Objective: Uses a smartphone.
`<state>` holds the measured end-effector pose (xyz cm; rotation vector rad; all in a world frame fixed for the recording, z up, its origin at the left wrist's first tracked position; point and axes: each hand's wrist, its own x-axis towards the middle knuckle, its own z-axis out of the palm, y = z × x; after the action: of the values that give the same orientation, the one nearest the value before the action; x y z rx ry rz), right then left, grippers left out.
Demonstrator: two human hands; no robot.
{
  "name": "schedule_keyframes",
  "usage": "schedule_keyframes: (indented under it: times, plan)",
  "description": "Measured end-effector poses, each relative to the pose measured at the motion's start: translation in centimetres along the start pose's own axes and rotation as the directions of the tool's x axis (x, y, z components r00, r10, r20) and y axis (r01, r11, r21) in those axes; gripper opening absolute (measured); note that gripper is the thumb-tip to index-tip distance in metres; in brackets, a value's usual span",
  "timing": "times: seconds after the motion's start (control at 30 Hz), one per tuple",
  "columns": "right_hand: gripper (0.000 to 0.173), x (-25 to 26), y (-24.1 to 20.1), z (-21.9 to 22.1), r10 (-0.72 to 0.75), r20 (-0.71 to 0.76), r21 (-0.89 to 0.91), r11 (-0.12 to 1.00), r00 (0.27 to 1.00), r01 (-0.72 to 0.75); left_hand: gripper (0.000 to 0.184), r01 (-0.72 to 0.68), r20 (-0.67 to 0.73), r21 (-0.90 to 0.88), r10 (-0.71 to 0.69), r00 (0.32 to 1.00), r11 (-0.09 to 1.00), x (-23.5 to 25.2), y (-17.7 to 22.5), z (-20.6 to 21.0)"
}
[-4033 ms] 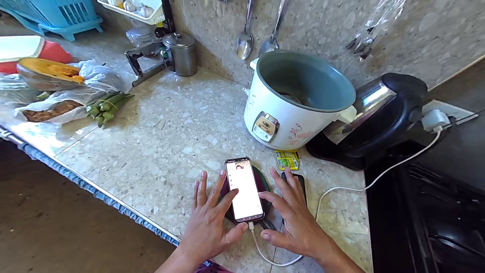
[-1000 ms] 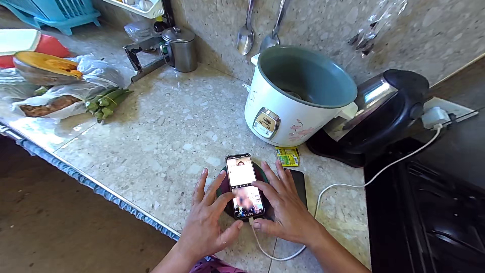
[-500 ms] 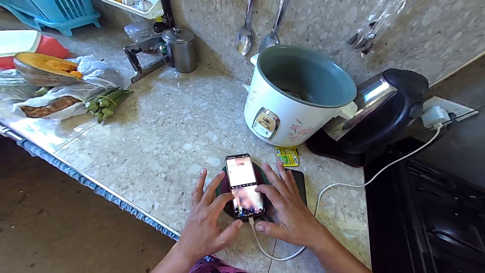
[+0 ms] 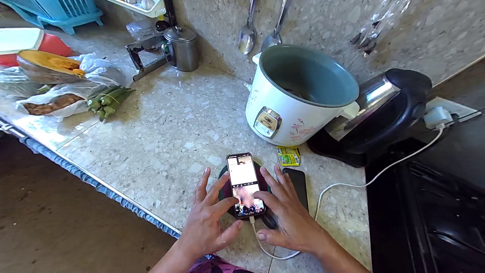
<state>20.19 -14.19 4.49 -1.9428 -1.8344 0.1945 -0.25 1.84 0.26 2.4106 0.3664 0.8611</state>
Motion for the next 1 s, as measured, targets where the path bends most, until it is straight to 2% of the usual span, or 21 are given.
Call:
schedule_keyframes:
  times: [0.27,0.47,0.63,1.0]
  plan:
    - [0.086,1.0,-0.9,0.7,-0.011,0.085,-0.033,0.999,0.996,0.014,0.042,-0.011,0.021,0.024,0.01,1.0,1.0,0.0,0.0,0.1]
    - [0.091,0.9,0.1,0.2,0.046,-0.018,-0.051,0.998,0.999,-0.047,0.052,-0.032,0.112,0.103,0.021,0.994,0.994,0.2,0.2,0.2]
    - [0.093,0.9,1.1,-0.3,0.128,-0.088,-0.1,0.985,0.988,-0.137,0.054,-0.024,0.074,0.075,0.018,0.997,0.997,0.1,0.1,0.2]
    - [0.09,1.1,1.3,0.0,0.131,0.005,-0.106,0.986,0.991,-0.129,0.056,0.003,0.021,0.036,-0.003,1.0,0.999,0.0,0.0,0.3]
